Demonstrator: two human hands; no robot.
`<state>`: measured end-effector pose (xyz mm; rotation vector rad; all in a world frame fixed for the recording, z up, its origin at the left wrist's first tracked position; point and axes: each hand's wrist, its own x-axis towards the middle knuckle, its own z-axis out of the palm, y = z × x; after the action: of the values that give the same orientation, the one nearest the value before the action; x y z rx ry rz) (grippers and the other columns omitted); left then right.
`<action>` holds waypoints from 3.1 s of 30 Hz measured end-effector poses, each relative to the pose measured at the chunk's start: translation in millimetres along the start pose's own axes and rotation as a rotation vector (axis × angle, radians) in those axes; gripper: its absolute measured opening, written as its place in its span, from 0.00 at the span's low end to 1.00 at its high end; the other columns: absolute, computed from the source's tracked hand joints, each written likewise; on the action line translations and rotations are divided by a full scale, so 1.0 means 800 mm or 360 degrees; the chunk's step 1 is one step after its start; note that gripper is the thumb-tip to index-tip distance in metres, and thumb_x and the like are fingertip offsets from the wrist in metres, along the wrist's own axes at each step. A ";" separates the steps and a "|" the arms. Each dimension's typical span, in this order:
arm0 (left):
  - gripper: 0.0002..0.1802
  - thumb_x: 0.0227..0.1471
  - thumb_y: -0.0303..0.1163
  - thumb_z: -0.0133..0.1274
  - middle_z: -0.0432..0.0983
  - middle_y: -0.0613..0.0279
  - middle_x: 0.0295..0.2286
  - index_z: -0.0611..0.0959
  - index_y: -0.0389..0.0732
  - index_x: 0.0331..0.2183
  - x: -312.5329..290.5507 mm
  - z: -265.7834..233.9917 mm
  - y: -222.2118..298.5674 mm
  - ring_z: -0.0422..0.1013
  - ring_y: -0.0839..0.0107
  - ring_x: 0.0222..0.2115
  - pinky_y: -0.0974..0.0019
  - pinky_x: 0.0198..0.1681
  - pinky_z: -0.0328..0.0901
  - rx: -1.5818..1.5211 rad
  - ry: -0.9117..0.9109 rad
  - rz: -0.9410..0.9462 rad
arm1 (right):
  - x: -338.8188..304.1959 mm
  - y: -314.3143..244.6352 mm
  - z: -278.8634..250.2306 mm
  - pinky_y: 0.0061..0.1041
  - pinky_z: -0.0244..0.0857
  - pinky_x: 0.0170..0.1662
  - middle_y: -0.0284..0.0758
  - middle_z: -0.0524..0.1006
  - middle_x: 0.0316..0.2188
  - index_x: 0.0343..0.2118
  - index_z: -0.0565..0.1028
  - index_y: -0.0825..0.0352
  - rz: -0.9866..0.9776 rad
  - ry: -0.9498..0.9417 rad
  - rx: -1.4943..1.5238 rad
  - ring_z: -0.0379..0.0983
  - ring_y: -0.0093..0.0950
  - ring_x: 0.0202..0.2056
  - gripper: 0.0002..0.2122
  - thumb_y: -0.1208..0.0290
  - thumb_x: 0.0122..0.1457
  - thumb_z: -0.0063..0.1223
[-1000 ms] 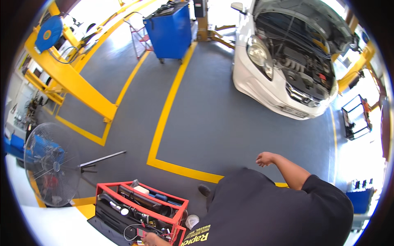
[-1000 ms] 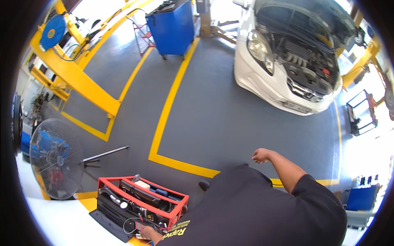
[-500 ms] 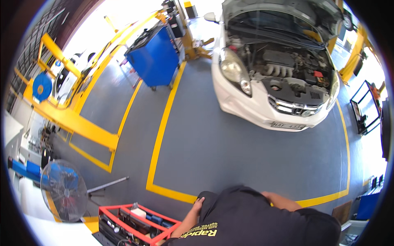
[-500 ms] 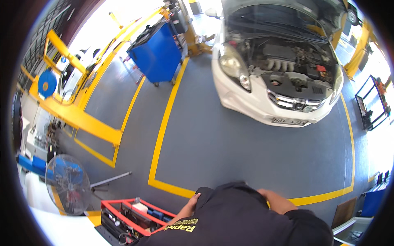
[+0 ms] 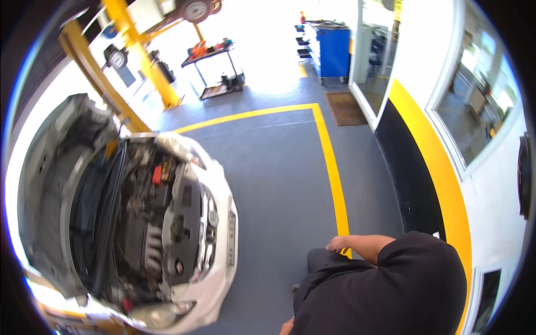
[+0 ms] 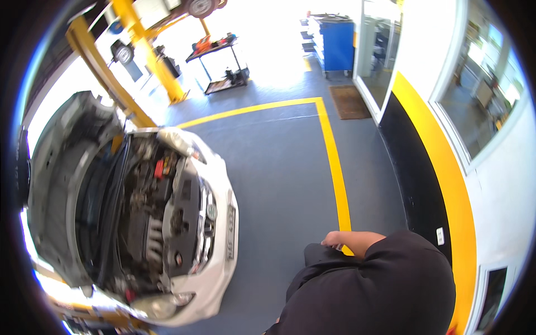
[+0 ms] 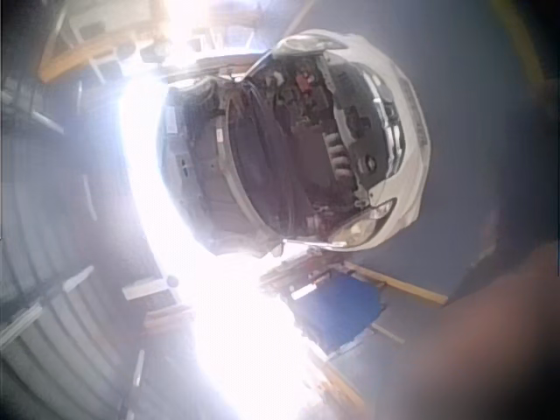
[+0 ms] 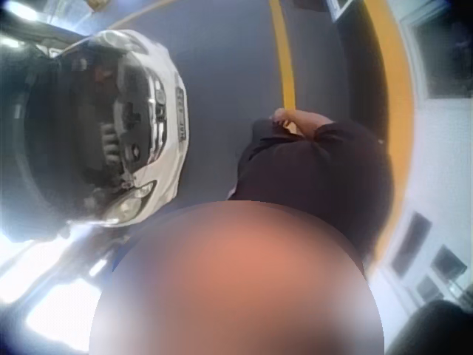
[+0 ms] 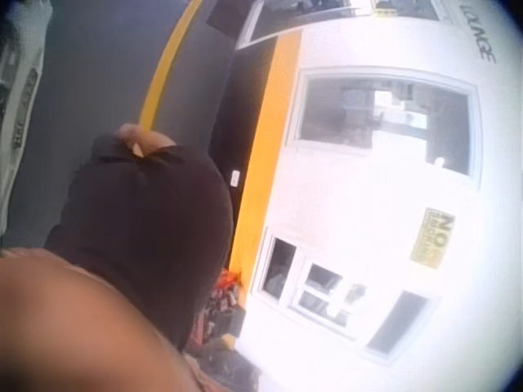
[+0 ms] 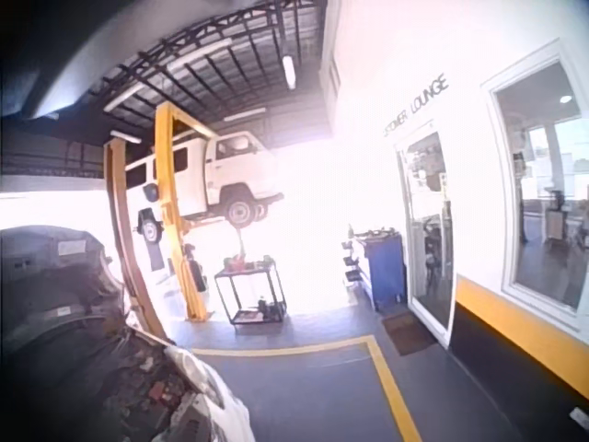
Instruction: The person removes the air filter housing cover, extracts the air filter, and places it on a nearby tool cart. Then the person uses a battery tester to check the car battery voltage by connecting the tester leads to the battery terminals and reading the display.
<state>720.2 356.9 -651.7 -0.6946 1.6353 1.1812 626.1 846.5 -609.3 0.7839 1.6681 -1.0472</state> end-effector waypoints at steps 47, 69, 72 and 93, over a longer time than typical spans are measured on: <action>0.18 0.63 0.35 0.53 0.83 0.56 0.41 0.77 0.41 0.53 0.620 0.652 1.809 0.79 0.59 0.39 0.54 0.43 0.72 0.0784 -0.0413 0.0249 | 0.245 -0.133 -1.584 0.37 0.73 0.34 0.37 0.83 0.35 0.41 0.81 0.67 0.0286 0.0945 0.1669 0.80 0.31 0.32 0.14 0.59 0.65 0.57; 0.11 0.64 0.29 0.49 0.80 0.64 0.29 0.81 0.40 0.47 0.773 0.964 2.453 0.79 0.70 0.33 0.64 0.37 0.72 0.0236 0.0064 0.0785 | 0.112 -0.612 -2.930 0.32 0.74 0.30 0.39 0.83 0.23 0.25 0.82 0.67 -0.0562 0.2493 0.0809 0.80 0.29 0.23 0.09 0.68 0.56 0.57; 0.11 0.64 0.29 0.49 0.77 0.65 0.27 0.81 0.41 0.46 0.791 1.012 2.484 0.79 0.73 0.33 0.69 0.35 0.72 -0.0017 0.0178 0.0852 | 0.199 -0.566 -3.096 0.38 0.76 0.38 0.46 0.83 0.32 0.31 0.83 0.69 0.0092 0.2612 0.0334 0.82 0.37 0.33 0.11 0.67 0.58 0.52; 0.18 0.64 0.45 0.52 0.82 0.62 0.39 0.81 0.44 0.49 0.620 1.248 2.440 0.78 0.64 0.42 0.53 0.49 0.68 -0.0272 0.0603 -0.0474 | 0.429 -0.367 -3.507 0.42 0.67 0.54 0.57 0.80 0.47 0.45 0.81 0.79 0.0342 0.2059 -0.0323 0.76 0.50 0.52 0.42 0.31 0.61 0.45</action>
<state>-753.7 2040.9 -440.9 -1.2879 1.6704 1.0203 -838.7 3274.7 -431.7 1.6337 2.5719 -0.0990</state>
